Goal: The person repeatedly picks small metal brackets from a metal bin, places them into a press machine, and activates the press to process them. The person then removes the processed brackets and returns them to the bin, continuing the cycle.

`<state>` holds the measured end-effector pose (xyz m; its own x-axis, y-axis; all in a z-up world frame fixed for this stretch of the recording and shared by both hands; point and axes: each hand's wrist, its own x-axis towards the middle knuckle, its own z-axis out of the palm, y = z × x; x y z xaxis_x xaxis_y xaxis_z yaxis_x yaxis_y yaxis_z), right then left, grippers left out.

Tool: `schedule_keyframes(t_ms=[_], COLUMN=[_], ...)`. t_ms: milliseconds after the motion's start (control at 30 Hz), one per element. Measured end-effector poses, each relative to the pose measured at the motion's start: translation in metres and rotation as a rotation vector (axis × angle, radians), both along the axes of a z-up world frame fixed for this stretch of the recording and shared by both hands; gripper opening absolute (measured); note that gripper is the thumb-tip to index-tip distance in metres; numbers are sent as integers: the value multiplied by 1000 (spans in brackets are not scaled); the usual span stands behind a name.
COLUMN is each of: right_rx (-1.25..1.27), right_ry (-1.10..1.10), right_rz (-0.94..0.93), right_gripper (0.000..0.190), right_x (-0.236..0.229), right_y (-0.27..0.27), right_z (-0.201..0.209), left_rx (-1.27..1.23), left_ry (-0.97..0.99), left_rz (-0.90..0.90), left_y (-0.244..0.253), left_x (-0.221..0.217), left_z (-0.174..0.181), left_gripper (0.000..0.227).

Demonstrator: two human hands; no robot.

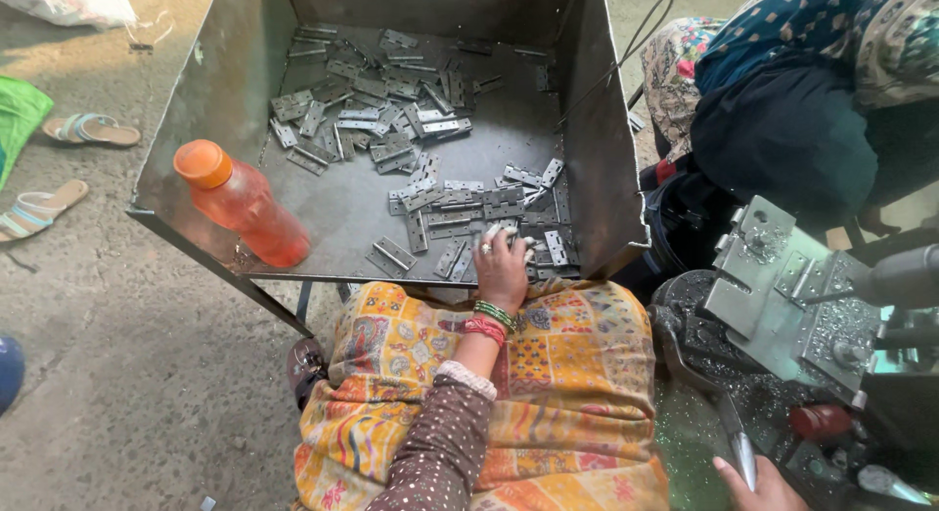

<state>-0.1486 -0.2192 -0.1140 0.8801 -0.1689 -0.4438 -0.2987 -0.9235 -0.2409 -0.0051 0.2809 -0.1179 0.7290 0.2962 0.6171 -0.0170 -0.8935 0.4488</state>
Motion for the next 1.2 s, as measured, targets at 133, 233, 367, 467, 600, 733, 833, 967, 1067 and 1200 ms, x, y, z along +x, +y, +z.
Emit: schedule_keyframes(t_ms=[133,233,367,467,600,733,833,967,1067,1200], right_rx=[-49,-97,-193,-145,-62,-46,-99,-103,-93,-83], right_ry=[-62,-5,-71,-80,-94,-72,-35,22,-1,27], right_rz=[-24,-124,-127,-135,-167,-113,-57,-93,-99,-103], right_gripper=[76,71,69,63,63,73,79,67,64,63], right_x=[-10,-26,-36,-43,-40,-39,-27,-26,-26,-25], right_y=[10,23,52,69,76,83,81,84,89,92], right_z=[6,21,40,53,65,70,80,92,100,105], left_rx=[-281,-245,124,257,264,262,307,238,250,238], left_ry=[-13,-147,-296,-134,-60,59,6,41,26,71], left_rz=[-245,-446,-740,-895,-838,-745,-710,-725,-687,-674], left_y=[-22,-69,-150,-205,-244,-252,-256,-266,-272,-270], left_x=[-3,-10,-24,-33,-41,-52,-47,-27,-9,-8], left_z=[64,100,128,137,132,119,116,114,114,112], left_gripper=[25,16,21,39,45,43,40,36,36,34])
